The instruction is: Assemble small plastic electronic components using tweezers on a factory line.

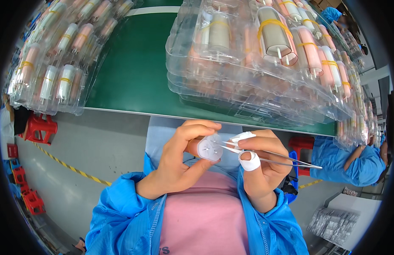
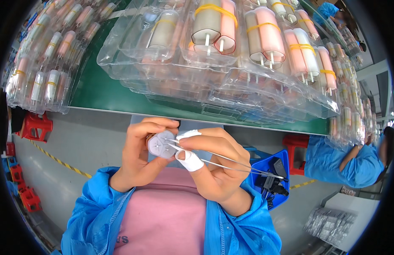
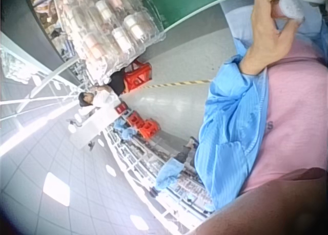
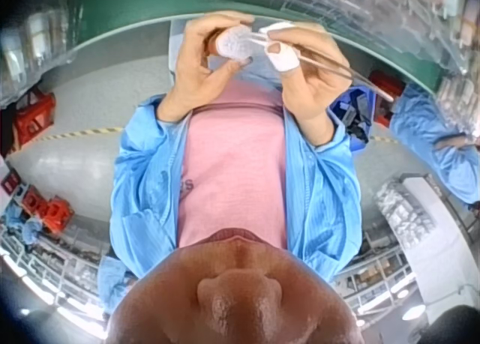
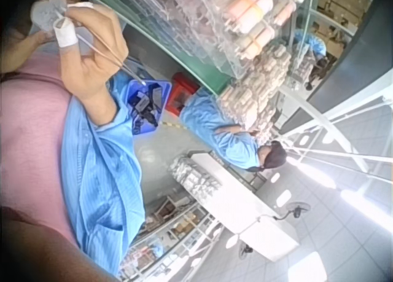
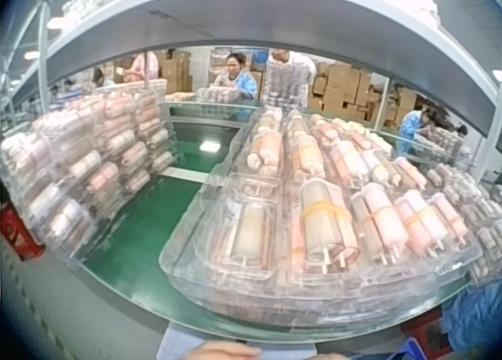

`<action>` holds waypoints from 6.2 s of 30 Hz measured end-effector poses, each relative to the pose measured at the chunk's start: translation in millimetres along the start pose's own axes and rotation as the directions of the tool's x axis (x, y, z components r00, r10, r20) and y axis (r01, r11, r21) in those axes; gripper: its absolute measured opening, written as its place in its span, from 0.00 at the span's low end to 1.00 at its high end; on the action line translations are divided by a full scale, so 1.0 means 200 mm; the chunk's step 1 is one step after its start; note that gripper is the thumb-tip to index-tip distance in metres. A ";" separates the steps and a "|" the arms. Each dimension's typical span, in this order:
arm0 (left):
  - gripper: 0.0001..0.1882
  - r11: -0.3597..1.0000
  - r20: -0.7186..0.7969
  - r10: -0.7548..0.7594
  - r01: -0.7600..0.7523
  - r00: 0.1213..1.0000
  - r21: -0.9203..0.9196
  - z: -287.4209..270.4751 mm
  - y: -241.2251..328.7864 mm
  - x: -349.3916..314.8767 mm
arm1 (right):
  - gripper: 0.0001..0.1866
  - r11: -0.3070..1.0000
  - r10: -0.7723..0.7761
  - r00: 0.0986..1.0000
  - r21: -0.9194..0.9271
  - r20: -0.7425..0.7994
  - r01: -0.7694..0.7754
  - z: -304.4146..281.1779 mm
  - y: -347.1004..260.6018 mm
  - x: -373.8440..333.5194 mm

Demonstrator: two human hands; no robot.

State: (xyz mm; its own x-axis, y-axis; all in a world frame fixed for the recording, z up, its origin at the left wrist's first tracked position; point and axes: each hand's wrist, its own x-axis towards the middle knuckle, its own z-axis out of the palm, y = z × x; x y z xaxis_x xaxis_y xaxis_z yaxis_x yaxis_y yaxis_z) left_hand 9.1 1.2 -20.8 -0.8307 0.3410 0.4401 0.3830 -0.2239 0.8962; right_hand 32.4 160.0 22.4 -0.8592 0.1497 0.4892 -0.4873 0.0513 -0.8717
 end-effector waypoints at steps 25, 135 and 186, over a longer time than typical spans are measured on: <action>0.24 0.996 0.116 -0.079 0.073 0.990 0.058 -0.03 0.01 -0.04 | 0.08 0.993 0.088 0.993 -0.082 0.080 -0.082 0.00 -0.01 0.01; 0.25 0.973 0.083 -0.157 0.168 0.984 -0.159 0.00 0.12 0.04 | 0.16 0.983 -0.184 0.965 -0.031 -0.184 0.181 -0.17 -0.01 0.03; 0.28 0.605 0.293 0.637 -0.698 0.713 0.383 -0.02 0.50 0.82 | 0.06 0.961 0.275 0.901 -0.096 0.336 -0.258 0.17 0.18 0.03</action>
State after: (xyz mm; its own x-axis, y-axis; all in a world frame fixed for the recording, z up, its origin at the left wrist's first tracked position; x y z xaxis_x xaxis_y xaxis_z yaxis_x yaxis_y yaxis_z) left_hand -90.3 30.8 141.1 -0.2302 0.3684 0.9007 0.9662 -0.0238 0.2567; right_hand 4.1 129.0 -5.0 -0.9604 -0.1827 0.2104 -0.2318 0.1050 -0.9671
